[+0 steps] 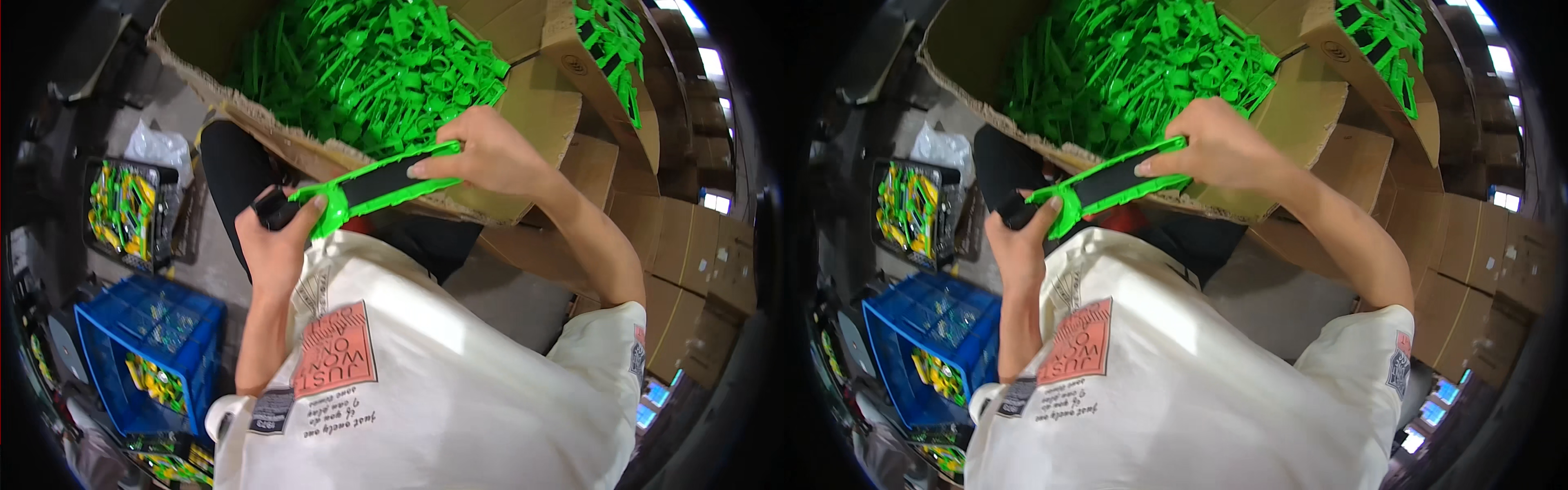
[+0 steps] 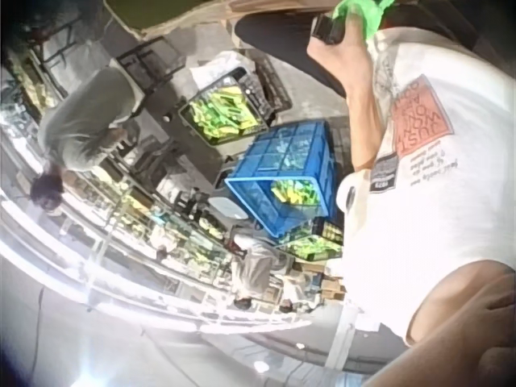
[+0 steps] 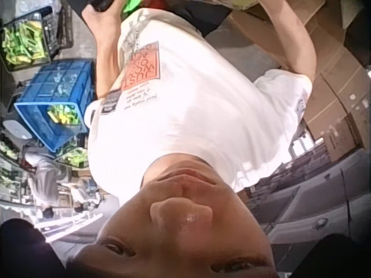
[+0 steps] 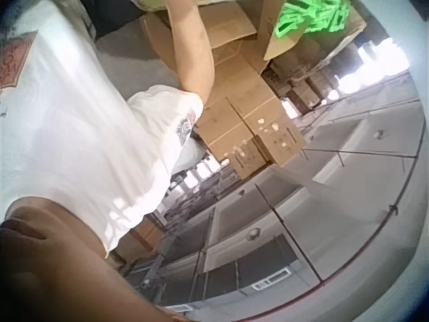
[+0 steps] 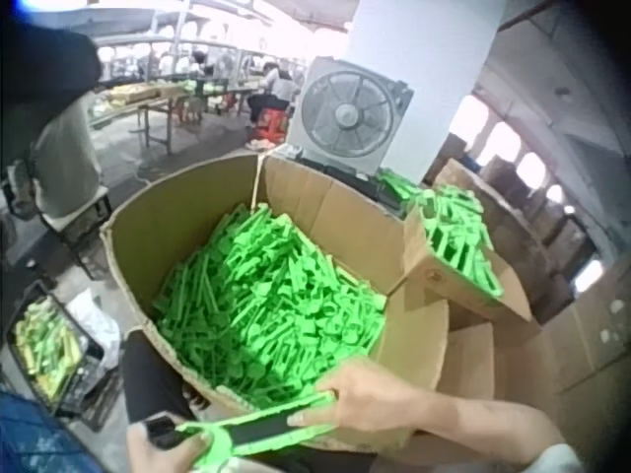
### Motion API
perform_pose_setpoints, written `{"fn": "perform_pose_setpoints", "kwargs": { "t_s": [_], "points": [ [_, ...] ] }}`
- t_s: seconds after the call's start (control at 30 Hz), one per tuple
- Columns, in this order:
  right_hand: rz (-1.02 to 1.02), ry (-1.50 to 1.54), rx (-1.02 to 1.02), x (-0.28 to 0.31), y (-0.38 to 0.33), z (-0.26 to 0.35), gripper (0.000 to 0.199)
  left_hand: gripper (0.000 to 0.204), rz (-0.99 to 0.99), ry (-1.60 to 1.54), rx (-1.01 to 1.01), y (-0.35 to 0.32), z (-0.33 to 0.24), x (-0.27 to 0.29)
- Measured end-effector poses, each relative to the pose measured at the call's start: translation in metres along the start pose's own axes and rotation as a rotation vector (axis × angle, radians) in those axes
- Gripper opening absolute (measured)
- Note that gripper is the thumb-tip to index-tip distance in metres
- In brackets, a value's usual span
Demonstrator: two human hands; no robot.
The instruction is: The person assembles toy parts by taking green plastic casings from a box, fitting black components into them by hand, and placing the assembled pieces into an adjacent box.
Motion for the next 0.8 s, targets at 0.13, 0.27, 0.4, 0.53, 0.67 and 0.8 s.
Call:
{"fn": "perform_pose_setpoints", "kwargs": {
  "t_s": [0.13, 0.27, 0.4, 0.53, 0.67, 0.8],
  "points": [
    [0.075, 0.259, -0.023, -0.018, -0.004, 0.002, 0.031, 0.009, 0.077, 0.016, 0.000, -0.004, -0.007, -0.010],
    [0.096, 0.559, -0.189, -0.024, -0.013, 0.001, 0.017, 0.009, 0.073, -0.018, 0.018, -0.008, -0.008, -0.006],
    [-0.163, 0.383, 0.245, -0.005, -0.022, 0.022, 0.017, 0.012, 0.070, -0.100, 0.012, -0.011, -0.008, 0.001],
    [0.000, 0.487, 0.030, -0.002, -0.035, 0.032, 0.020, 0.014, 0.059, -0.207, 0.059, -0.015, -0.015, 0.005],
    [0.148, 1.088, -0.003, -0.004, -0.047, 0.031, 0.036, 0.016, 0.127, -0.287, 0.126, -0.009, 0.000, 0.008],
    [0.044, 1.077, -0.033, -0.001, -0.054, 0.024, 0.048, 0.018, 0.112, -0.285, 0.097, -0.005, 0.002, -0.001]
  ]
}}
Point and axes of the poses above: each hand's wrist, its own y-axis towards the middle knuckle, its own x-axis out of the back of the hand, z = x × y, the point moved 10 cm from there along y, towards the middle knuckle, and after that the axes turned 3 degrees about -y, right-handed, at the moved point
